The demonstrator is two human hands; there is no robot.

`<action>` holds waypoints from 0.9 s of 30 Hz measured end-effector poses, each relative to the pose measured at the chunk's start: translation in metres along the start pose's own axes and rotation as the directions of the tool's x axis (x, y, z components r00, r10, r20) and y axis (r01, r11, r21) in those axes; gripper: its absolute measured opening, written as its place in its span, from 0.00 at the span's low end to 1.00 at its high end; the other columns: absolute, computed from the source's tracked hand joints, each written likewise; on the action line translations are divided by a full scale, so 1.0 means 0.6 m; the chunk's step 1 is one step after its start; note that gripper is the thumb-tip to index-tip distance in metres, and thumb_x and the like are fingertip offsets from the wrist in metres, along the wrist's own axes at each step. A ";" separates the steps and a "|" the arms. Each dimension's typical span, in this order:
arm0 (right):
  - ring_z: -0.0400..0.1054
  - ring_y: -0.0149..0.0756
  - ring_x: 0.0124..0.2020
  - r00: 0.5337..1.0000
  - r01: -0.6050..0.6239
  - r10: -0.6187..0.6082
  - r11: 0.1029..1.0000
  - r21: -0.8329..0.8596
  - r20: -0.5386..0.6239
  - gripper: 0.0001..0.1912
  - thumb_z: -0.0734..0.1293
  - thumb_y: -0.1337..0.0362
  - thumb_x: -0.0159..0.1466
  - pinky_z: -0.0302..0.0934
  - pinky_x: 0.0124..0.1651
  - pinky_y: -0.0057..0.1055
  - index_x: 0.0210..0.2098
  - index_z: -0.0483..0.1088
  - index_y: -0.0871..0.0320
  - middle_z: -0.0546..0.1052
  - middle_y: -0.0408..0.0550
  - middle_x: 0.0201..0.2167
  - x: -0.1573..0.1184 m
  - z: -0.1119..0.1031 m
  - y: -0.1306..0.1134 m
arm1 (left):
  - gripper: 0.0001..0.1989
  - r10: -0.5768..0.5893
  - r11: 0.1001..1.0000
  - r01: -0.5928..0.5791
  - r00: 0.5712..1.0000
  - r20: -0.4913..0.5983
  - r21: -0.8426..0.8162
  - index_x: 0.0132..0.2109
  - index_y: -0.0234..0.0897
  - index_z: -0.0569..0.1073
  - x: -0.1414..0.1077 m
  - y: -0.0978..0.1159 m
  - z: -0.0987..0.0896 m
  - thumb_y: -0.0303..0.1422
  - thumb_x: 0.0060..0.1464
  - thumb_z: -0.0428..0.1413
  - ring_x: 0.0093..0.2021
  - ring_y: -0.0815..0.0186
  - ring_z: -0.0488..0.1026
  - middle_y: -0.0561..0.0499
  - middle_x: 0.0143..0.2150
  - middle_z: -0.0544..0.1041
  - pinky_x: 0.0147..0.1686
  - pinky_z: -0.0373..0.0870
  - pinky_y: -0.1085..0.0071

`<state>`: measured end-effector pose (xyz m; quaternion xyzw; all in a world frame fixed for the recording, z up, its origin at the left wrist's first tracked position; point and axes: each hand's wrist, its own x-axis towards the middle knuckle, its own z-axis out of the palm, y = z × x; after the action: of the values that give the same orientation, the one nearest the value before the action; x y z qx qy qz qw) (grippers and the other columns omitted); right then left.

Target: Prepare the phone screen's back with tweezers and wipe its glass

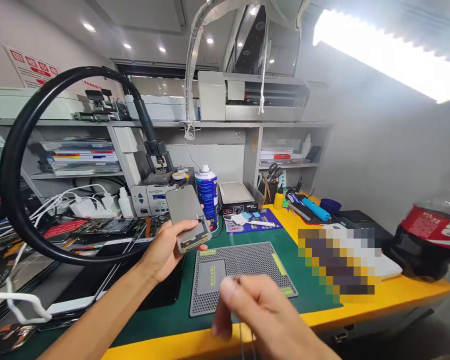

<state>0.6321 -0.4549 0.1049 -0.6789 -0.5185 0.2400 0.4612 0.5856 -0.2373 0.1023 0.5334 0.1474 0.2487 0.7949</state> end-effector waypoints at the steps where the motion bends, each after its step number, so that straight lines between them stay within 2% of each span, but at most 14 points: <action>1: 0.67 0.34 0.34 0.981 0.001 0.016 0.996 0.084 -0.194 0.33 0.49 0.48 0.73 0.62 0.42 0.30 0.26 0.74 0.59 0.73 0.48 0.29 0.011 -0.022 -0.001 | 0.09 0.005 1.000 -0.005 1.000 0.001 -0.012 0.42 0.30 0.74 -0.001 0.004 0.000 0.28 0.52 0.60 0.37 0.57 0.77 0.41 0.43 0.80 0.28 0.81 0.59; 2: 0.66 0.34 0.34 0.932 0.017 0.020 0.995 0.098 -0.362 0.31 0.54 0.45 0.71 0.61 0.40 0.29 0.27 0.75 0.59 0.72 0.47 0.28 0.023 -0.039 -0.002 | 0.10 0.007 1.000 -0.007 1.000 0.006 -0.021 0.44 0.30 0.75 -0.002 0.007 0.001 0.28 0.53 0.59 0.38 0.56 0.77 0.40 0.46 0.80 0.28 0.81 0.59; 3: 0.62 0.33 0.29 0.879 -0.002 0.046 0.996 0.093 -0.475 0.30 0.57 0.42 0.68 0.59 0.34 0.29 0.27 0.76 0.58 0.68 0.45 0.24 0.036 -0.053 -0.001 | 0.12 0.008 1.000 -0.008 1.000 0.011 -0.029 0.46 0.30 0.75 -0.003 0.011 0.001 0.28 0.53 0.59 0.40 0.55 0.77 0.39 0.49 0.79 0.28 0.81 0.60; 4: 0.58 0.32 0.24 0.849 -0.007 0.068 0.993 0.116 -0.524 0.31 0.58 0.40 0.67 0.55 0.29 0.29 0.25 0.76 0.59 0.65 0.44 0.19 0.050 -0.063 0.001 | 0.13 0.009 0.999 -0.008 1.000 0.015 -0.035 0.47 0.30 0.75 -0.004 0.014 0.003 0.28 0.53 0.58 0.42 0.54 0.77 0.38 0.51 0.78 0.28 0.81 0.60; 6: 0.55 0.30 0.18 0.836 -0.003 0.098 0.984 0.176 -0.539 0.34 0.58 0.37 0.65 0.51 0.24 0.28 0.24 0.75 0.60 0.61 0.42 0.15 0.078 -0.076 0.008 | 0.14 0.009 0.999 -0.009 1.000 0.020 -0.044 0.47 0.29 0.75 -0.005 0.019 0.005 0.28 0.53 0.58 0.44 0.52 0.77 0.37 0.52 0.78 0.27 0.80 0.61; 10: 0.56 0.28 0.15 0.838 -0.048 0.161 0.974 0.222 -0.522 0.37 0.59 0.34 0.62 0.50 0.20 0.26 0.21 0.75 0.62 0.63 0.43 0.12 0.133 -0.089 0.017 | 0.12 0.017 0.997 -0.017 1.000 0.012 -0.071 0.45 0.27 0.76 0.001 0.017 0.004 0.28 0.52 0.57 0.43 0.50 0.78 0.34 0.49 0.79 0.27 0.80 0.61; 15: 0.52 0.25 0.11 0.833 -0.020 0.154 0.968 0.249 -0.531 0.39 0.58 0.33 0.62 0.46 0.16 0.24 0.12 0.66 0.60 0.59 0.43 0.08 0.189 -0.085 0.004 | 0.15 0.034 0.987 -0.037 0.999 -0.023 -0.156 0.50 0.30 0.73 0.005 0.012 -0.006 0.28 0.55 0.55 0.39 0.56 0.78 0.40 0.43 0.80 0.39 0.79 0.56; 19: 0.49 0.23 0.10 0.880 -0.029 0.207 0.922 0.387 -0.428 0.38 0.58 0.33 0.62 0.42 0.13 0.21 0.16 0.69 0.61 0.57 0.40 0.08 0.208 -0.063 0.010 | 0.14 0.033 0.976 -0.043 0.998 -0.051 -0.212 0.50 0.33 0.72 -0.004 0.016 -0.010 0.36 0.60 0.55 0.39 0.57 0.78 0.44 0.40 0.78 0.44 0.77 0.54; 21: 0.51 0.23 0.09 0.921 -0.066 0.238 0.876 0.478 -0.309 0.36 0.59 0.33 0.61 0.42 0.11 0.21 0.23 0.73 0.62 0.63 0.41 0.10 0.206 -0.052 0.021 | 0.16 0.030 0.972 -0.043 0.998 -0.060 -0.231 0.49 0.33 0.73 -0.007 0.016 -0.010 0.40 0.61 0.53 0.37 0.57 0.77 0.44 0.39 0.77 0.42 0.77 0.56; 24: 0.60 0.26 0.09 0.969 -0.119 0.221 0.803 0.583 -0.108 0.31 0.64 0.38 0.62 0.52 0.13 0.23 0.32 0.75 0.64 0.74 0.47 0.18 0.195 -0.043 0.039 | 0.19 0.009 0.952 -0.021 0.999 -0.040 -0.306 0.48 0.33 0.74 -0.009 0.015 -0.009 0.44 0.61 0.51 0.34 0.57 0.76 0.43 0.37 0.77 0.37 0.77 0.59; 27: 0.68 0.30 0.16 0.986 -0.138 0.162 0.733 0.666 0.026 0.22 0.71 0.47 0.61 0.64 0.21 0.26 0.32 0.74 0.63 0.76 0.46 0.23 0.180 -0.041 0.052 | 0.24 -0.008 0.925 0.003 1.000 -0.011 -0.379 0.46 0.31 0.75 -0.012 0.016 -0.009 0.48 0.62 0.48 0.34 0.57 0.76 0.42 0.36 0.77 0.38 0.75 0.61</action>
<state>0.7044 -0.3652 0.1053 -0.5133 -0.3344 0.4339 0.6606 0.5746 -0.2340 0.1087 0.3680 0.1028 0.2735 0.8827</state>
